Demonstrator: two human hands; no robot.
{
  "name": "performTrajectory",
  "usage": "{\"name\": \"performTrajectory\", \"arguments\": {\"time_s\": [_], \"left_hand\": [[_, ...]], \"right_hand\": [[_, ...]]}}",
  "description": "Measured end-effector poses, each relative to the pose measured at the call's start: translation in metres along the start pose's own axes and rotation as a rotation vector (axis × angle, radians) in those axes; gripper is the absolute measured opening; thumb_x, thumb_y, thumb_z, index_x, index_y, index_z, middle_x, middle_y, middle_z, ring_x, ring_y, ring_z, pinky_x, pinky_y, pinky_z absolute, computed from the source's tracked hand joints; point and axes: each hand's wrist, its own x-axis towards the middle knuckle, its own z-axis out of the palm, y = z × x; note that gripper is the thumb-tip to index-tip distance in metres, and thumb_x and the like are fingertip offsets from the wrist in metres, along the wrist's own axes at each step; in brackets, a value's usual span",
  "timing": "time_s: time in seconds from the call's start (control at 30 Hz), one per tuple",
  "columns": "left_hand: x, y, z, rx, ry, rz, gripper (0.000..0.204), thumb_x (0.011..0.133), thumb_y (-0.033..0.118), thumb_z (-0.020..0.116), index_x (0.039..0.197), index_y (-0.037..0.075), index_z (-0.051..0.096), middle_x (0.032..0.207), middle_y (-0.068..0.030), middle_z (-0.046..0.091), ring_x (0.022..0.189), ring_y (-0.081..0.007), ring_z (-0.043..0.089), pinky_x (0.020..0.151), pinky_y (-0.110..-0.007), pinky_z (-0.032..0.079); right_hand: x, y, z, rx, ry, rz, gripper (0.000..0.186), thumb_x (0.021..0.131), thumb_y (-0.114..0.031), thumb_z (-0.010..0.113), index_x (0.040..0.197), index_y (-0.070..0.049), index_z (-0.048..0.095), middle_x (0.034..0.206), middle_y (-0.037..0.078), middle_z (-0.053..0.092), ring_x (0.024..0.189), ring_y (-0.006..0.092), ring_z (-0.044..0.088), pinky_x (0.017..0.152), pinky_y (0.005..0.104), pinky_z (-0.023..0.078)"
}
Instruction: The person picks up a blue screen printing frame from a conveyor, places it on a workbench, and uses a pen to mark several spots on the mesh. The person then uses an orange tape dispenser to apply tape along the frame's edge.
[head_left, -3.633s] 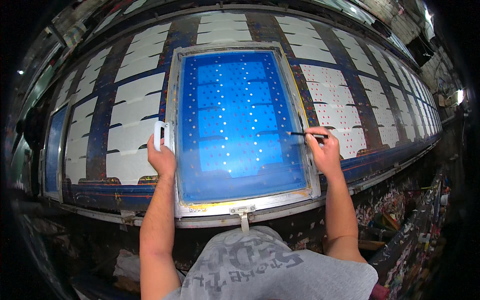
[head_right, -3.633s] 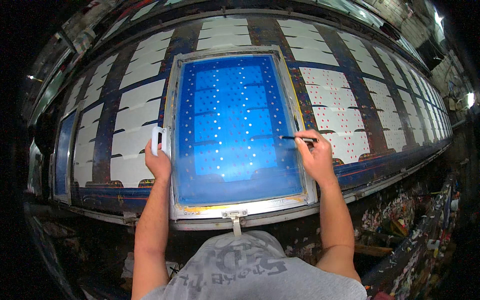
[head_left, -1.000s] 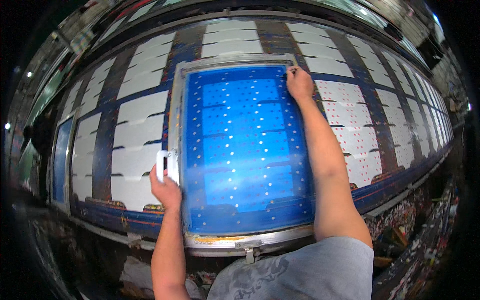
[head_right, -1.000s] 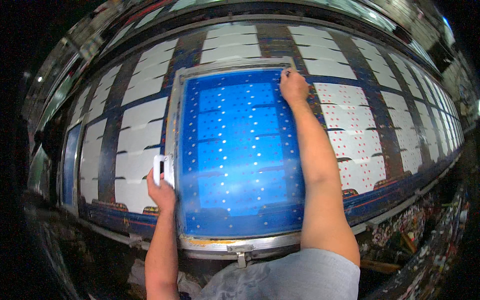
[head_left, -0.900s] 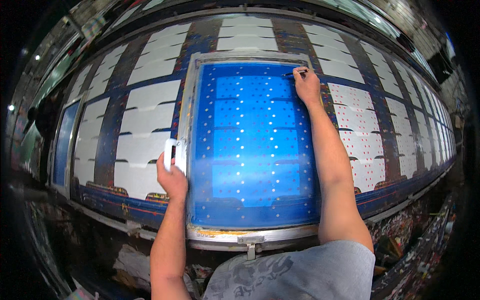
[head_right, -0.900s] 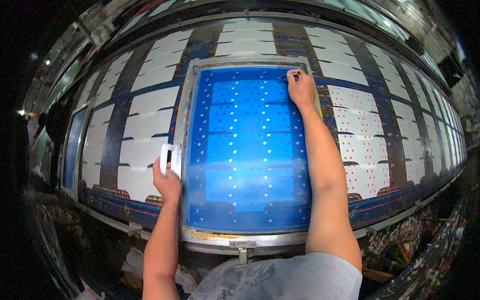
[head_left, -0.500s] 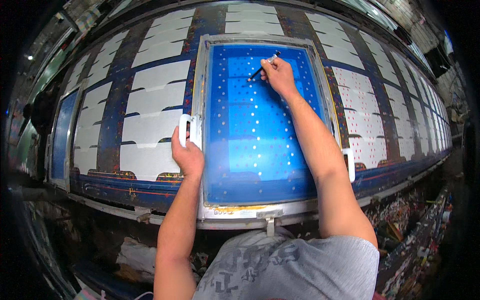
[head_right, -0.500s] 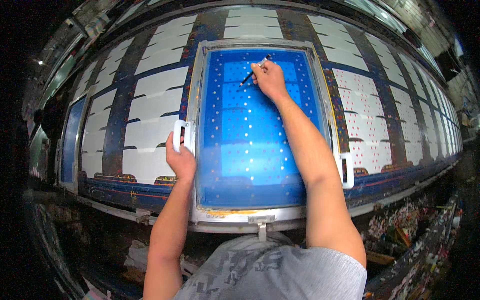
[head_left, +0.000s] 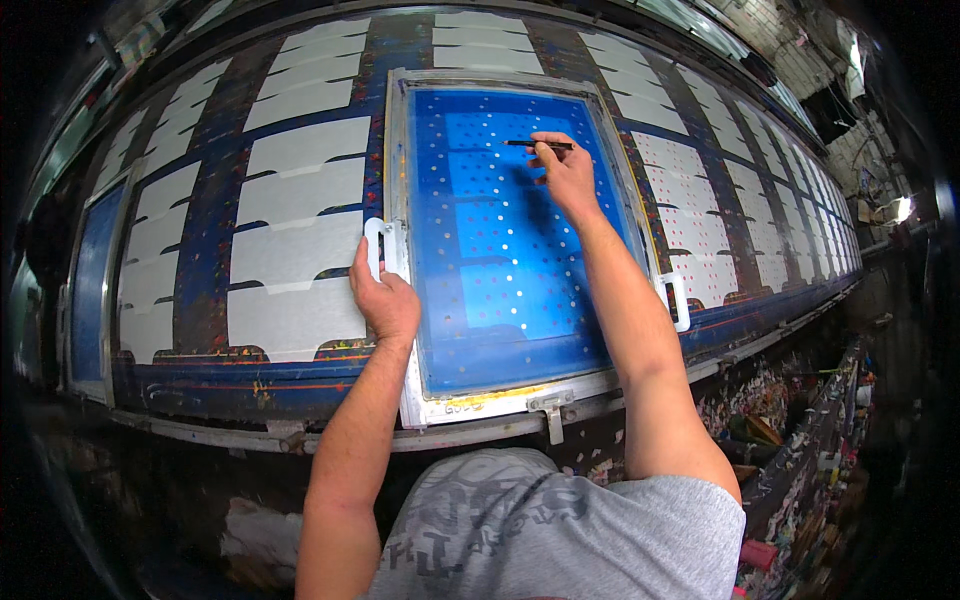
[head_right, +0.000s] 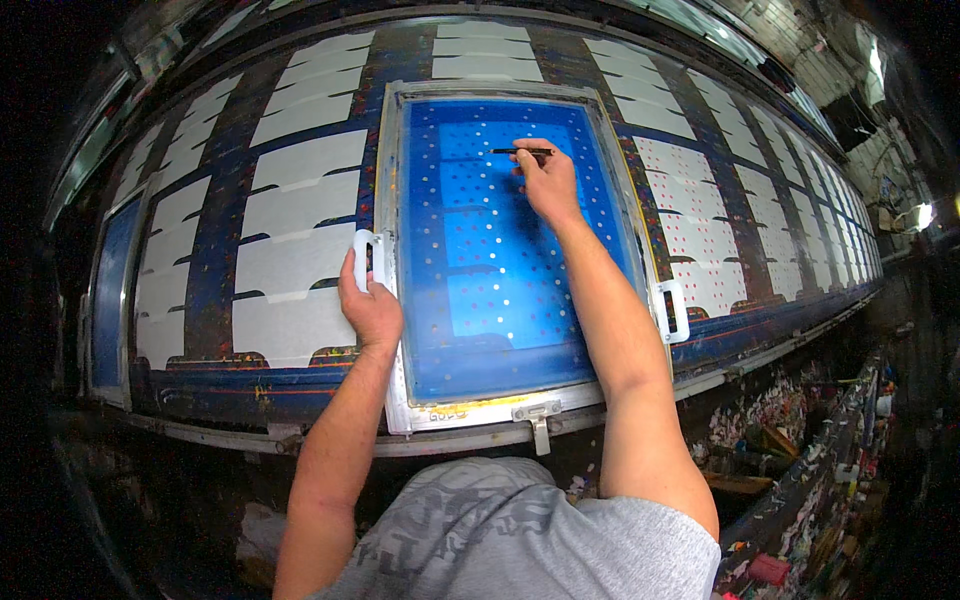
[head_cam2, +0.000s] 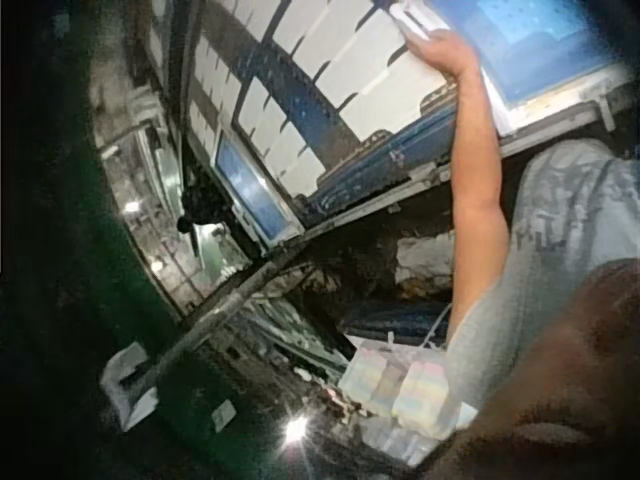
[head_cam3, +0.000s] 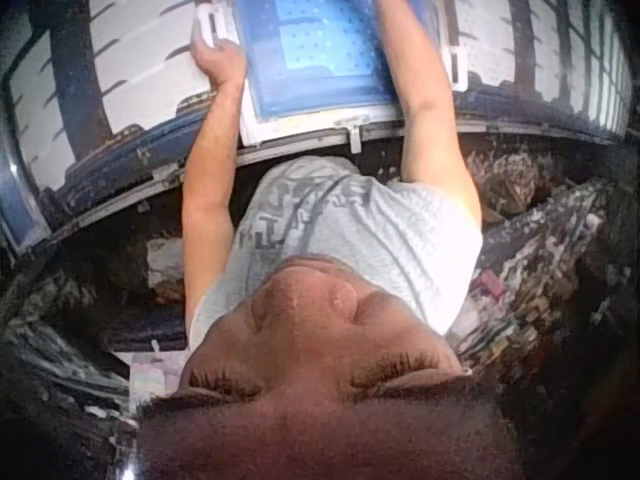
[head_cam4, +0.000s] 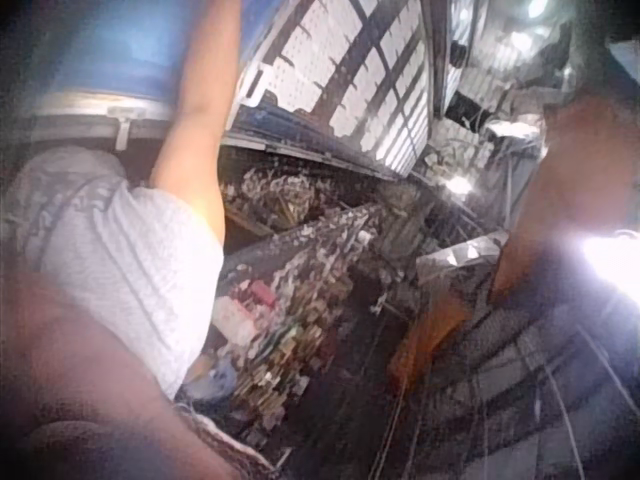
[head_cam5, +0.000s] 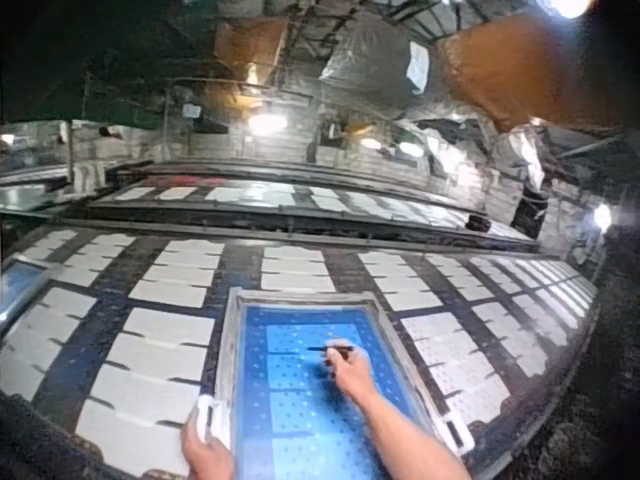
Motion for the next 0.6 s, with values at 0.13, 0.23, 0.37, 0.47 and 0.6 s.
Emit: {"name": "performTrajectory", "arguments": {"time_s": [0.13,0.23,0.37,0.47,0.6], "left_hand": [[0.001,-0.007,0.003,-0.025,-0.021,-0.040,0.064,0.090,-0.011,0.050,0.153,-0.001,0.052,0.138,-0.0259,0.059,0.126,-0.0418,0.063,0.111,-0.048,0.050],[0.002,-0.008,0.003,-0.041,-0.030,-0.040,0.064,0.090,-0.012,0.050,0.153,-0.001,0.051,0.138,-0.0245,0.059,0.124,-0.0396,0.064,0.110,-0.047,0.051],[0.001,-0.006,0.002,-0.031,-0.027,-0.022,0.066,0.090,-0.013,0.049,0.154,-0.001,0.050,0.137,-0.0236,0.058,0.124,-0.0390,0.065,0.110,-0.047,0.051],[0.001,-0.005,0.002,-0.017,-0.017,-0.004,0.066,0.090,-0.014,0.049,0.154,-0.001,0.050,0.137,-0.0235,0.059,0.123,-0.0389,0.065,0.109,-0.047,0.051],[0.001,-0.006,0.003,-0.053,-0.027,-0.042,0.066,0.090,-0.014,0.049,0.154,-0.001,0.051,0.137,-0.0234,0.059,0.123,-0.0379,0.065,0.108,-0.046,0.052]], "right_hand": [[-0.019,0.004,-0.039,-0.031,0.068,0.025,0.025,0.111,-0.020,0.064,0.131,-0.007,0.071,0.112,0.009,0.079,0.094,0.0168,0.076,0.068,0.0313,0.059],[-0.030,0.007,-0.070,-0.006,0.158,0.057,0.024,0.110,-0.025,0.067,0.123,-0.005,0.073,0.101,0.008,0.079,0.084,0.0149,0.075,0.065,0.0294,0.058],[-0.040,0.011,-0.094,-0.010,0.166,0.095,0.027,0.109,-0.030,0.070,0.115,-0.004,0.074,0.091,0.007,0.078,0.077,0.0140,0.074,0.063,0.0279,0.056],[-0.042,0.015,-0.092,-0.008,0.081,0.094,0.026,0.109,-0.030,0.071,0.114,-0.005,0.075,0.093,0.007,0.079,0.078,0.0136,0.075,0.063,0.0282,0.057],[-0.038,0.023,-0.060,-0.012,-0.036,0.046,0.022,0.108,-0.023,0.070,0.118,-0.005,0.076,0.101,0.007,0.081,0.085,0.0130,0.075,0.065,0.0286,0.058]]}}
